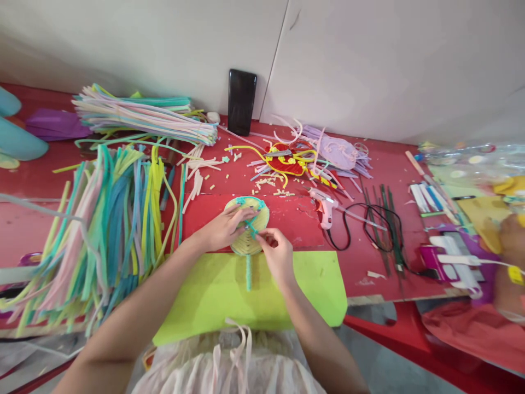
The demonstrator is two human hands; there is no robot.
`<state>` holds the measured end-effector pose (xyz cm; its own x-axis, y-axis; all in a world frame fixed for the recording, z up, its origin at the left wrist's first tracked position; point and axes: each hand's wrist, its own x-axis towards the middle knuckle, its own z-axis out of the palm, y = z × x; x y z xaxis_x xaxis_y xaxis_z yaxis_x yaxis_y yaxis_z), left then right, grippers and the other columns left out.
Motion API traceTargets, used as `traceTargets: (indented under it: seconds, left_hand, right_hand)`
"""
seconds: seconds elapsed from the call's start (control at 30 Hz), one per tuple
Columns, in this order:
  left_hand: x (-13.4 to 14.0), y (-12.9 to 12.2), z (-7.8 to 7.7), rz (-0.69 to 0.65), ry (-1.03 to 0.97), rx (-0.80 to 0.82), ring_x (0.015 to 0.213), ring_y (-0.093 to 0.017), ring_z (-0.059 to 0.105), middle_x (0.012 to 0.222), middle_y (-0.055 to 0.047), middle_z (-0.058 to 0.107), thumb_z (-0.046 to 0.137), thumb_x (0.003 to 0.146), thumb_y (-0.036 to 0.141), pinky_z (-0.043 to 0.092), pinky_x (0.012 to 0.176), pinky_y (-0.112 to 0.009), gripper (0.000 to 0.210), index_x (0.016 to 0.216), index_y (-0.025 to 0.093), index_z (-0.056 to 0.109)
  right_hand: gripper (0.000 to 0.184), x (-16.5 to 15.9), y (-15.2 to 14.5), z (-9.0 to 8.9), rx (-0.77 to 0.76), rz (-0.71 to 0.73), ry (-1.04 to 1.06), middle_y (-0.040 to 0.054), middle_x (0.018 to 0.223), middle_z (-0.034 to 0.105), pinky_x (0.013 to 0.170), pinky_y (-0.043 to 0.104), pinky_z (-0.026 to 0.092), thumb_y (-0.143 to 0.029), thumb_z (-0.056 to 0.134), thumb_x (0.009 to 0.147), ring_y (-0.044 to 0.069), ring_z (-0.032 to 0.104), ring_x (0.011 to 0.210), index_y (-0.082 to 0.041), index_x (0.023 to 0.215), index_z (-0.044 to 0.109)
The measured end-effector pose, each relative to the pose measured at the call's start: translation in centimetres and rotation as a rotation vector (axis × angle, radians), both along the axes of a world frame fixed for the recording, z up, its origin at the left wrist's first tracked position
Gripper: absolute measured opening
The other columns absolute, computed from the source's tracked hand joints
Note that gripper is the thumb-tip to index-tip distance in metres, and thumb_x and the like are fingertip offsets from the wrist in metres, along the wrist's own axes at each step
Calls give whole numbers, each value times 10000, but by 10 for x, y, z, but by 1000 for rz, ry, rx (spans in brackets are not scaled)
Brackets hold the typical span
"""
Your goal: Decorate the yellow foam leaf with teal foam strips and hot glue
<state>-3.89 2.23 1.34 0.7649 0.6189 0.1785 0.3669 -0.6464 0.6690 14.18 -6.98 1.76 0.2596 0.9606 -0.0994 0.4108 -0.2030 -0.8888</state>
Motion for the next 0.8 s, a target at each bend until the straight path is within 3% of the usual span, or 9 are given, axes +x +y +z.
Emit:
traceTargets:
  seconds: [0.2,0.5,0.8]
  left_hand:
    - [1,-1,-2,-1,1,34,1317,-242,404,1364,-95,516,401,932,221,335,1098,-467,425,1355,198,385]
    - [3,-1,-7,23,-7,44,1302,-224,422,1343,-84,535,358,914,141,330,1106,-473,415,1323,188,408]
    - [0,0,-2,8,-44,-54,1315,-230,396,1366,-79,517,389,901,131,353,1090,-474,457,1351,206,373]
  right_hand:
    - [153,9,4,0,-37,53,-58,12,769,683,677,291,452,-369,624,793,167,571,660,-232,824,684]
    - [113,10,-2,-9,201,87,-181,37,876,647,806,316,475,-294,600,850,185,593,862,-241,864,699]
    - [148,10,-8,-16,356,136,-287,48,928,657,841,345,494,-236,568,882,180,592,883,-249,936,705]
